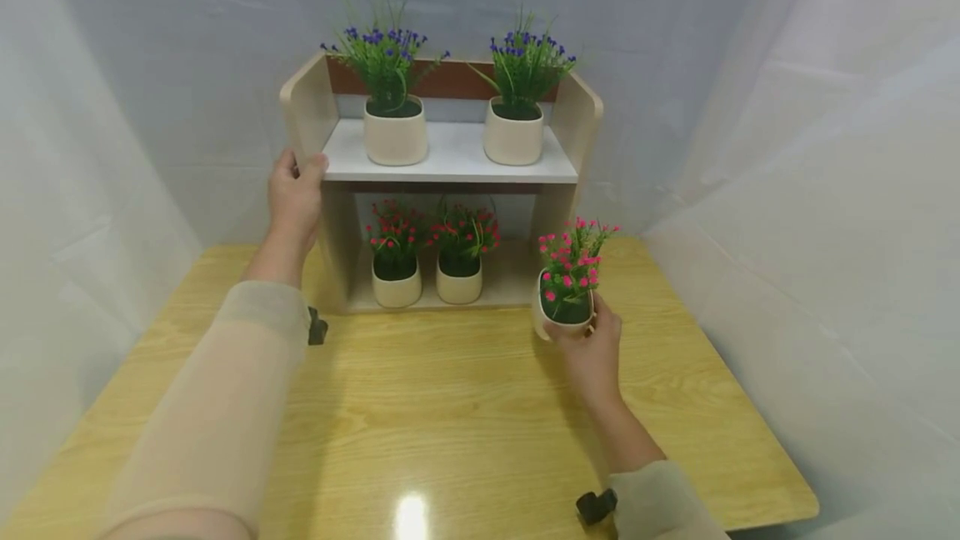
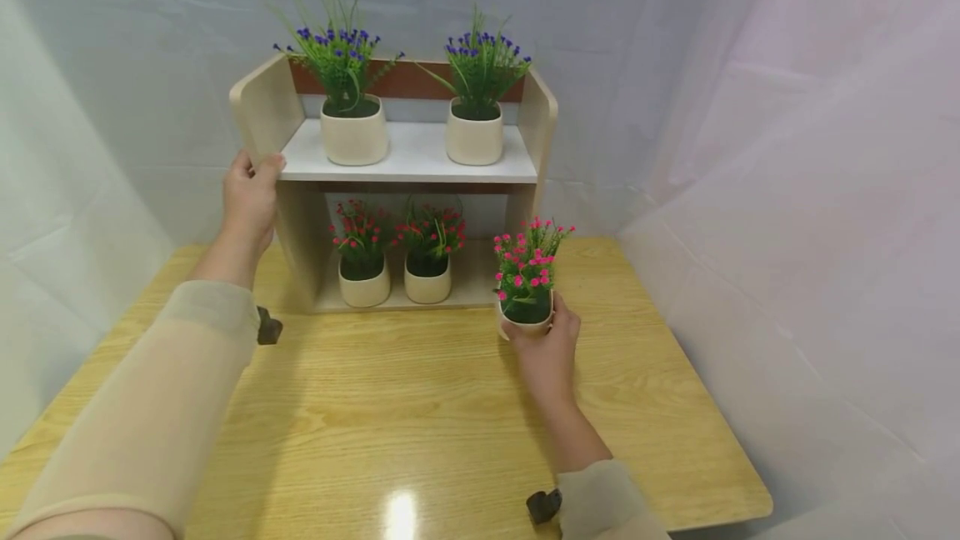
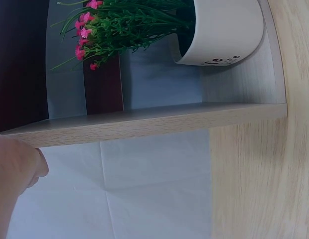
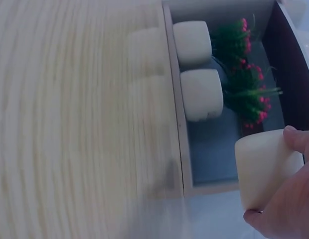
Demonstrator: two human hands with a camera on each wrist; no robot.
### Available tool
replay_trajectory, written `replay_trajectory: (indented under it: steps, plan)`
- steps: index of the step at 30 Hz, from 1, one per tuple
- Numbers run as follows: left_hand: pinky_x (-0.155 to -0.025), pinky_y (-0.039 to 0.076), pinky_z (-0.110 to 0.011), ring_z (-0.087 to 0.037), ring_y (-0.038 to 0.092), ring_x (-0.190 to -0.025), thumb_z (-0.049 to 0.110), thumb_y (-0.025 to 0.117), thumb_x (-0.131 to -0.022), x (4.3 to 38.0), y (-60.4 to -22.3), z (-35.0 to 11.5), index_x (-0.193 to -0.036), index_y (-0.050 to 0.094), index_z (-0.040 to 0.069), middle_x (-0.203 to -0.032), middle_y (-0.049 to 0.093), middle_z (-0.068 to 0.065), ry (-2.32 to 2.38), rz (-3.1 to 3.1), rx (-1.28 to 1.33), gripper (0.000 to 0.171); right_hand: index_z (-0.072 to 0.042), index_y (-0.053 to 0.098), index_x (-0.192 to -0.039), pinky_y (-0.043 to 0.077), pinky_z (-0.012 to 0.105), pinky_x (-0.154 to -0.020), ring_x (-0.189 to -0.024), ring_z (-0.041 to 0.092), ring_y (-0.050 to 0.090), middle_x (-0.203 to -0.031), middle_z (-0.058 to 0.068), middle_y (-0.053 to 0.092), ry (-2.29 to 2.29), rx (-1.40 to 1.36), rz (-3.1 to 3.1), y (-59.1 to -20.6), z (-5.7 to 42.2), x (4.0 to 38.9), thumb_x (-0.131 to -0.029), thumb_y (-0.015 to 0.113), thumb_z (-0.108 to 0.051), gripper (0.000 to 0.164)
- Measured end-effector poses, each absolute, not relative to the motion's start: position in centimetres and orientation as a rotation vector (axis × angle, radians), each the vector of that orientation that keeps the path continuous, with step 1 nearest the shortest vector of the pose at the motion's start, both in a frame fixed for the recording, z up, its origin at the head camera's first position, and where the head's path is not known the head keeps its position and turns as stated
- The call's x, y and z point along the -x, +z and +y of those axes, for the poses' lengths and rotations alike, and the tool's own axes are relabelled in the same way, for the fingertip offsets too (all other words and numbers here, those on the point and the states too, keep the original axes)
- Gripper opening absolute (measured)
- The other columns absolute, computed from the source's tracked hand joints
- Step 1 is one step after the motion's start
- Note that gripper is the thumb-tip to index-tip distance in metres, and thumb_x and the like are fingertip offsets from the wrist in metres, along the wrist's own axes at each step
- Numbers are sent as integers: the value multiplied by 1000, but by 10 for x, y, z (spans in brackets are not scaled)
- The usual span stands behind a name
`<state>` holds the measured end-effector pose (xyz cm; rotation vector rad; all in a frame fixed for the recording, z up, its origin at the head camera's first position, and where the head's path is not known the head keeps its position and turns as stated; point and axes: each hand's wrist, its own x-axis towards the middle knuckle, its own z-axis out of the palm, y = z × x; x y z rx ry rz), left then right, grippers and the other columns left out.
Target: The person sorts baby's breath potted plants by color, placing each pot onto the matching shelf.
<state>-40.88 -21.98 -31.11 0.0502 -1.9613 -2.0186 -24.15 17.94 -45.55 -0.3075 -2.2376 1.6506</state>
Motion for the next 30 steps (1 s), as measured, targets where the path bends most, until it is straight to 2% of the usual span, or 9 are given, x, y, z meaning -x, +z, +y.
replay_trajectory:
  steps: [5, 14, 18, 22, 25, 30]
  plan:
    - [-136, 27, -34, -20, 39, -156, 35, 57, -112, 409, -311, -220, -161, 47, 18, -168, 45, -6, -2016, -1950, -42, 53, -5, 35, -167, 40, 57, -130, -153, 44, 41, -164, 23, 33, 1637, 218, -2261, -462, 170, 251, -89, 90, -16, 95]
    - [-137, 26, -34, -19, 37, -159, 36, 56, -112, 410, -312, -221, -165, 43, 22, -173, 41, -7, -2011, -1964, -60, 57, -2, 41, -164, 48, 58, -124, -146, 46, 46, -161, 28, 35, 1613, 149, -2306, -478, 163, 278, -87, 91, -12, 92]
    - [-137, 27, -34, -19, 39, -156, 35, 58, -111, 411, -313, -221, -163, 47, 21, -170, 44, -6, -2012, -1950, -55, 54, -4, 42, -163, 51, 59, -119, -140, 44, 49, -158, 28, 39, 1562, 163, -2358, -486, 162, 292, -88, 91, -17, 91]
    - [-136, 27, -34, -19, 40, -155, 34, 58, -111, 412, -313, -221, -162, 47, 20, -168, 46, -6, -2018, -1940, -55, 54, -4, 38, -165, 47, 61, -122, -140, 46, 51, -155, 28, 41, 1526, 194, -2397, -490, 159, 302, -89, 90, -23, 94]
    - [-136, 28, -34, -19, 41, -155, 34, 59, -111, 412, -313, -221, -163, 46, 21, -169, 45, -7, -2013, -1944, -63, 55, -5, 35, -167, 44, 62, -125, -142, 47, 50, -155, 28, 38, 1521, 228, -2420, -491, 158, 309, -90, 89, -27, 97]
    - [-136, 29, -34, -19, 41, -156, 36, 58, -111, 413, -313, -222, -164, 46, 22, -171, 44, -7, -1996, -1959, -75, 56, -6, 31, -169, 44, 62, -124, -142, 48, 49, -154, 27, 34, 1514, 283, -2441, -493, 155, 317, -93, 87, -32, 99]
